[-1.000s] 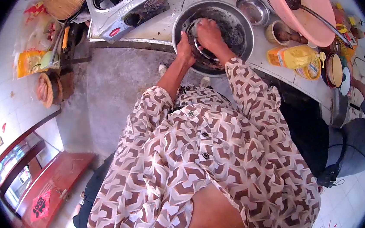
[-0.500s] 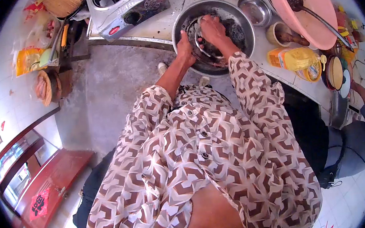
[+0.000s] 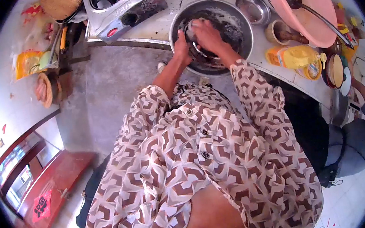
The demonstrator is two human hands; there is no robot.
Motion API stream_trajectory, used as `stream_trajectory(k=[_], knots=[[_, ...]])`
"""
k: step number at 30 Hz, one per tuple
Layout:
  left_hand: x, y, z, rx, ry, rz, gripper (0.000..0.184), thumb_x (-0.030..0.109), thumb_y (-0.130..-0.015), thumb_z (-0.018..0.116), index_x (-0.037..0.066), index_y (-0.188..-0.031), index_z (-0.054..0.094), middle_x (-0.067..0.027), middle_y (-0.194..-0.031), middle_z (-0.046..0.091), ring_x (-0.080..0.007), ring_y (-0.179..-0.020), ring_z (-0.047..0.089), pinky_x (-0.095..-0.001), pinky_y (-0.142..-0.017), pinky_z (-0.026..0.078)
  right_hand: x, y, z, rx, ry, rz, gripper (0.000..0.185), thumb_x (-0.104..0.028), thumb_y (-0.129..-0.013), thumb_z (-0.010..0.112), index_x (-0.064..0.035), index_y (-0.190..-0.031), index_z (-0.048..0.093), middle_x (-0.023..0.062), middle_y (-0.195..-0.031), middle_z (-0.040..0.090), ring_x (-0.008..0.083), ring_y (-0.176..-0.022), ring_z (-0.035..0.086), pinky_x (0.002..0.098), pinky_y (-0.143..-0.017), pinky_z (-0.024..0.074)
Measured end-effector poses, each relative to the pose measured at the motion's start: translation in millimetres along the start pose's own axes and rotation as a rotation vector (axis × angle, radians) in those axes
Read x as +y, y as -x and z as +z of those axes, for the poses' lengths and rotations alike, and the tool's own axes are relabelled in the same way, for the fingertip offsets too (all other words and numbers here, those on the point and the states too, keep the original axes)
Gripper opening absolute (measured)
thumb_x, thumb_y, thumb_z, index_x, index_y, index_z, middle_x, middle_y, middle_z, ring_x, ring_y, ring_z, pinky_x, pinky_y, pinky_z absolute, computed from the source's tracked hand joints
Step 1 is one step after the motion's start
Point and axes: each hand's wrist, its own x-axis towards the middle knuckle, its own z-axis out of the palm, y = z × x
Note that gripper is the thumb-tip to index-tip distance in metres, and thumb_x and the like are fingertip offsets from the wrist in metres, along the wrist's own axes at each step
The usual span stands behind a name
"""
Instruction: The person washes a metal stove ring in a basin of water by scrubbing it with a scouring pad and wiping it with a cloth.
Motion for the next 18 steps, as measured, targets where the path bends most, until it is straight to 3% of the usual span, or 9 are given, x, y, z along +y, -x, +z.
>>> stream_trajectory(k=[3, 6, 9, 12, 14, 15, 18], knots=[[5.7, 6.5, -0.5, -0.076, -0.082, 0.022, 0.054, 0.049, -0.095, 0.027, 0.007, -0.124, 0.046, -0.0157, -0.102, 0.062, -0.0235, -0.089, 0.062, -0.0350, -0.075, 0.053, 5.1, -16.9, -2.2, -0.008, 0.042, 0.210, 0.030, -0.006, -0.078, 0.055, -0.0080, -0.108, 0.061, 0.0103, -0.118, 0.051, 0.0350, -0.110, 0.047, 0.0435, -0.087, 0.0475], [14.4, 17.0, 12.2, -0.142, 0.186, 0.151, 0.052, 0.047, -0.096, 0.026, 0.007, -0.125, 0.045, -0.0170, -0.104, 0.061, -0.0227, -0.091, 0.062, -0.0333, -0.074, 0.052, 15.3, -38.2, -3.4, -0.056, -0.030, 0.450, 0.032, -0.021, -0.082, 0.055, -0.0059, -0.109, 0.062, 0.0153, -0.121, 0.051, 0.0375, -0.111, 0.050, 0.0463, -0.089, 0.0461], [8.2, 28.3, 16.1, -0.084, 0.117, 0.277, 0.051, 0.045, -0.097, 0.025, 0.008, -0.130, 0.038, -0.0161, -0.115, 0.056, -0.0247, -0.099, 0.059, -0.0322, -0.076, 0.052, 37.6, -64.8, 4.8, -0.119, -0.182, 0.587, 0.037, -0.029, -0.083, 0.053, -0.0076, -0.112, 0.061, 0.0189, -0.119, 0.054, 0.0409, -0.110, 0.052, 0.0467, -0.092, 0.0437], [4.7, 24.2, 9.6, -0.073, 0.011, 0.263, 0.052, 0.047, -0.096, 0.025, 0.011, -0.132, 0.036, -0.0138, -0.124, 0.051, -0.0251, -0.100, 0.060, -0.0327, -0.074, 0.051, 44.1, -65.3, 10.3, -0.182, -0.149, 0.484, 0.033, -0.026, -0.083, 0.052, -0.0106, -0.111, 0.062, 0.0176, -0.115, 0.057, 0.0412, -0.108, 0.053, 0.0487, -0.090, 0.0442], [5.1, 15.6, 2.1, -0.101, 0.010, 0.214, 0.053, 0.049, -0.096, 0.026, 0.012, -0.131, 0.038, -0.0122, -0.125, 0.050, -0.0239, -0.098, 0.060, -0.0326, -0.072, 0.051, 46.3, -55.3, 32.4, -0.053, -0.207, 0.282, 0.030, -0.020, -0.082, 0.053, -0.0106, -0.109, 0.061, 0.0132, -0.118, 0.055, 0.0408, -0.107, 0.052, 0.0479, -0.088, 0.0448], [7.7, 14.0, 5.6, -0.033, -0.002, 0.201, 0.055, 0.052, -0.095, 0.027, 0.012, -0.129, 0.041, -0.0123, -0.124, 0.051, -0.0241, -0.099, 0.059, -0.0366, -0.077, 0.051, 45.5, -52.4, 40.5, 0.012, -0.237, 0.179, 0.029, -0.017, -0.081, 0.053, -0.0106, -0.108, 0.061, 0.0109, -0.119, 0.055, 0.0406, -0.107, 0.052, 0.0475, -0.088, 0.0451], [13.8, 18.5, 17.5, -0.022, 0.151, 0.136, 0.054, 0.049, -0.096, 0.024, 0.008, -0.127, 0.042, -0.0088, -0.117, 0.055, -0.0251, -0.098, 0.059, -0.0401, -0.084, 0.048, -28.0, -5.2, -23.4, -0.146, -0.128, 0.047, 0.035, -0.006, -0.079, 0.046, -0.0062, -0.112, 0.059, 0.0082, -0.129, 0.049, 0.0346, -0.111, 0.048, 0.0388, -0.093, 0.0424]])
